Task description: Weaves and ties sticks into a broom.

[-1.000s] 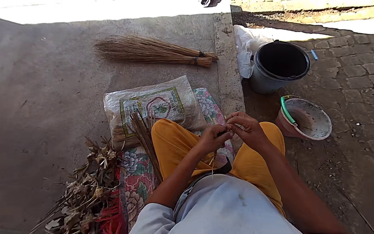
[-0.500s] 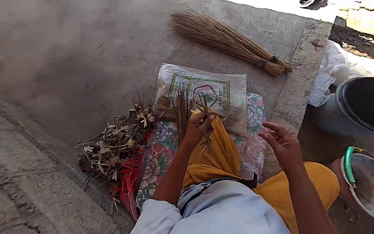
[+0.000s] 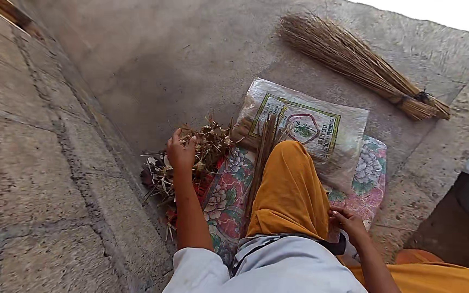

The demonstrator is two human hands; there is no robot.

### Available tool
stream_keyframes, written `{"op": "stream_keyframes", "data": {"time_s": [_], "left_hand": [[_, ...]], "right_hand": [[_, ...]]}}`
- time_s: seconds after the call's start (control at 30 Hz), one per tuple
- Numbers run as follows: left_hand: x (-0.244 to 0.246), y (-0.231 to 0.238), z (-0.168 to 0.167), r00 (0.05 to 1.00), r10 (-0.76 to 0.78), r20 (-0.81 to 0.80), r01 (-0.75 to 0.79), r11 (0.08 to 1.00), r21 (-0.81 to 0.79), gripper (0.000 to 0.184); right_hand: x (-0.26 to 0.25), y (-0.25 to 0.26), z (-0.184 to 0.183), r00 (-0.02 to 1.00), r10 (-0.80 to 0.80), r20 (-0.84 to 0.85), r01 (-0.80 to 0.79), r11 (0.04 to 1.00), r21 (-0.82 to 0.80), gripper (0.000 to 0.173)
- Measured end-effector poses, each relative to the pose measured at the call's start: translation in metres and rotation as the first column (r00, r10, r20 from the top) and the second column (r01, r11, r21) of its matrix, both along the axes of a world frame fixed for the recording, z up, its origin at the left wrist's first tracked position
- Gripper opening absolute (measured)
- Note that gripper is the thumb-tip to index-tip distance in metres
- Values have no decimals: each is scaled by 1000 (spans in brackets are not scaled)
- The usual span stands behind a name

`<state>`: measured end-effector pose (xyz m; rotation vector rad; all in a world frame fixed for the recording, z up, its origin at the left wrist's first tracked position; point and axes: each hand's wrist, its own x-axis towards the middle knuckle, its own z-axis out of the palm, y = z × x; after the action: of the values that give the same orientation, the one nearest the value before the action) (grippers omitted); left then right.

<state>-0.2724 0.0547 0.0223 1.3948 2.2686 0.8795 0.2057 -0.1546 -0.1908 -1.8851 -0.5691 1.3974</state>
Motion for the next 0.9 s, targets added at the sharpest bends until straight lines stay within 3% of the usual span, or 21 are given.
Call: {"op": "stream_keyframes", "data": {"time_s": [0.07,0.17,0.23,0.27,0.33,0.4,0.5,0.6,0.73,0.9], "left_hand": [[8,-10,-16,1000,-11,1,11,995,98,58],[30,-27,-44,997,-25,-68,48,928,370,42],[46,-35,-62,996,-60,-69,83,910,407,31],[56,-41,-69,994,-102,-39,109,934,340,28],[74,-49,-82,967,-246,72,244,969,33,29],[90,-52,-101,897,-394,201,439,846,-303,40],[117,-61,-129,878,-429,211,471,702,-534,57],[145,-67,-155,895,-446,35,361,673,-646,72],[175,-65,-186,875,-462,-144,247,683,-687,49],[182,-52,-186,879,-449,-164,249,723,-644,40]], "right_hand": [[-1,-9,-13,1000,-16,6,16,1000,-6,20],[4,-12,-18,999,-53,2,53,998,-15,18],[8,-8,-19,998,-68,-15,67,997,-40,15],[9,-5,-20,997,-72,-17,71,996,-61,14],[11,2,-20,996,-90,-10,88,992,-94,13],[12,7,-16,995,-103,-1,102,987,-122,12],[10,10,-11,995,-97,-5,96,989,-114,11],[12,10,-11,997,-77,-7,77,995,-62,10],[12,4,-16,995,-90,-36,90,996,13,11],[2,-1,-13,1000,-20,11,19,997,76,14]]}}
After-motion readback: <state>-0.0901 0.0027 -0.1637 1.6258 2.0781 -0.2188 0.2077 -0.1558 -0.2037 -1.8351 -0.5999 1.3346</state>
